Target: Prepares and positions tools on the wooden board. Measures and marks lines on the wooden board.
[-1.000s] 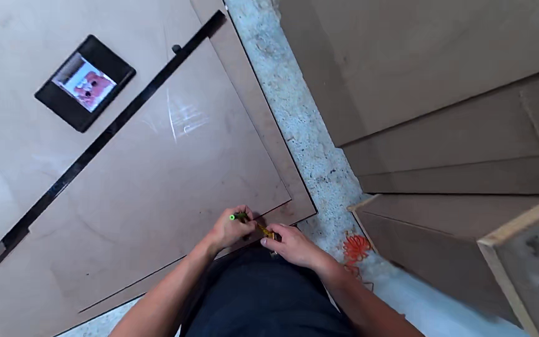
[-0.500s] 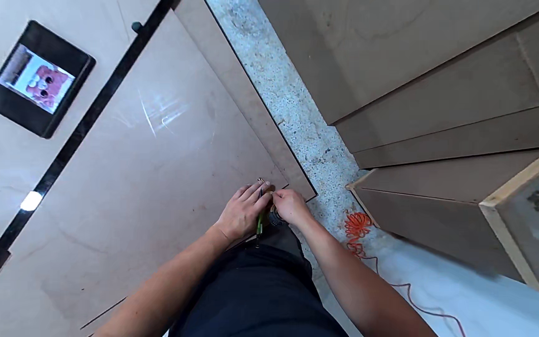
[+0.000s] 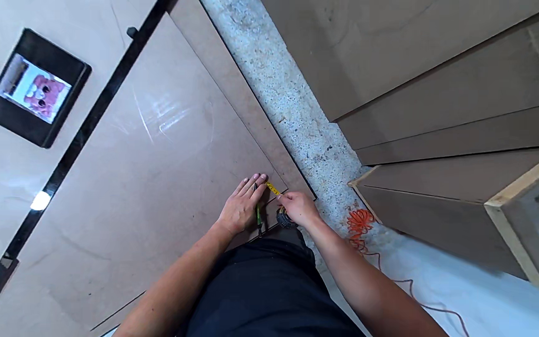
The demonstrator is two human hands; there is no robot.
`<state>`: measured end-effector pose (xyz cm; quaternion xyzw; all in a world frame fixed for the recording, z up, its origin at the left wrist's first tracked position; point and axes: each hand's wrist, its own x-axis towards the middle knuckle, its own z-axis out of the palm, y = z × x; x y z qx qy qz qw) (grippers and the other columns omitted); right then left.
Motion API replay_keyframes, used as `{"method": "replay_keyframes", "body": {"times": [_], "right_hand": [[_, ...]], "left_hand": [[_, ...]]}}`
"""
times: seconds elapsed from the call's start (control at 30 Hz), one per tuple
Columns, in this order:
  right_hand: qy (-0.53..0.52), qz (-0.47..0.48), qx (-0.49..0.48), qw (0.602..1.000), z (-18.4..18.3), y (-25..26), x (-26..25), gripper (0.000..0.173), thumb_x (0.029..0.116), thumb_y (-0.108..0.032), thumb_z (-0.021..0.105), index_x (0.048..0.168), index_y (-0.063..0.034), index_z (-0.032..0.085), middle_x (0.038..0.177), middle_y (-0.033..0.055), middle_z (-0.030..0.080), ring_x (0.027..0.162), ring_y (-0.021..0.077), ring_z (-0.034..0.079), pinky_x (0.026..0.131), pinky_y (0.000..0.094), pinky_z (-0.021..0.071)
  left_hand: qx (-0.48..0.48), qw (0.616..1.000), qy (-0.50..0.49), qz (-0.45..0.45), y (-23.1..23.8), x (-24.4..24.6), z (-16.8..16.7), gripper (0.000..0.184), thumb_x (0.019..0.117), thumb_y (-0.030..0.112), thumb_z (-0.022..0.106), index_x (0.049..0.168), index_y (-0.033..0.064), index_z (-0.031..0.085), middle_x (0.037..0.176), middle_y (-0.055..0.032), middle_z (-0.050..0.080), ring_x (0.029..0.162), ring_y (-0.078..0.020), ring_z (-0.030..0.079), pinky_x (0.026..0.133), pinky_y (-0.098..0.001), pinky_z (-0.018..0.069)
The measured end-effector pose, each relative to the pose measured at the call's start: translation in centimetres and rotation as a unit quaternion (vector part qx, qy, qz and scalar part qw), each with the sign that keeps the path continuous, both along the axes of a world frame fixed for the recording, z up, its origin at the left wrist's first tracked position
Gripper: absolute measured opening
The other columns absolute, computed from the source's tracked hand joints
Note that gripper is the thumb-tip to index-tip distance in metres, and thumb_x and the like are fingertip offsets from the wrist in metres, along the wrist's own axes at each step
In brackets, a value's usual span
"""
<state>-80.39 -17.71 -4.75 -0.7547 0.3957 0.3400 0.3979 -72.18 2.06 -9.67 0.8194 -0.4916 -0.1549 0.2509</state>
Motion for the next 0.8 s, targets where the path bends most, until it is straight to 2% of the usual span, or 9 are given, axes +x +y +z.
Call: {"method": "replay_keyframes", "body": {"times": [0.2,0.43,0.53,0.7,0.8], "right_hand": [[-0.008,-0.02,-0.001,1.0,0.0,0.1,-0.1,0.037,0.1047,-0.04,0.053,0.09,-0.0152,0.076,0.08,0.0074,0.07,0.079,0.0257,0.068,0.072,0.0535,0.053],[-0.004,0.004,-0.025,1.0,0.4,0.2,0.3,0.034,0.1035,-0.036,0.053,0.09,-0.0156,0.076,0.087,0.0084,0.072,0.09,0.0277,0.069,0.078,0.0552,0.0526],[-0.006,0.007,-0.027,1.0,0.5,0.0,0.5,0.034,0.1037,-0.035,0.053,0.09,-0.0149,0.076,0.086,0.0089,0.072,0.088,0.0276,0.069,0.076,0.0546,0.0523],[0.002,-0.004,-0.032,0.999,0.5,-0.4,0.9,0.047,0.1045,-0.05,0.052,0.086,-0.0142,0.076,0.083,0.0085,0.071,0.084,0.0267,0.069,0.074,0.0534,0.0524],[0.02,0.012,-0.033,0.999,0.7,-0.4,1.3,0.052,0.1063,-0.05,0.048,0.085,-0.0109,0.073,0.084,0.0114,0.069,0.086,0.0293,0.067,0.076,0.0544,0.0515]], "left_hand": [[-0.006,1.0,-0.001,0.028,1.3,1.2,-0.3,0.044,0.1038,0.025,0.056,0.143,0.0046,0.056,0.162,-0.0097,0.043,0.152,-0.0239,0.038,0.126,-0.0433,0.03],[0.001,0.997,-0.055,-0.05,1.5,2.5,-0.4,0.038,0.1077,0.024,0.047,0.138,0.006,0.06,0.16,-0.0072,0.046,0.151,-0.0232,0.04,0.126,-0.0457,0.029],[0.012,0.997,-0.058,-0.057,1.1,2.8,-0.2,0.036,0.1076,0.024,0.047,0.135,0.0066,0.062,0.16,-0.0062,0.047,0.15,-0.0224,0.041,0.125,-0.0451,0.0304],[0.014,0.996,-0.063,-0.065,1.1,3.0,0.0,0.036,0.108,0.025,0.046,0.134,0.0069,0.062,0.16,-0.0048,0.047,0.15,-0.0221,0.041,0.125,-0.045,0.031],[0.027,0.995,-0.066,-0.074,1.0,3.0,-0.1,0.037,0.1087,0.025,0.044,0.136,0.0078,0.061,0.163,-0.0035,0.043,0.152,-0.0217,0.038,0.126,-0.0453,0.0293]]}}
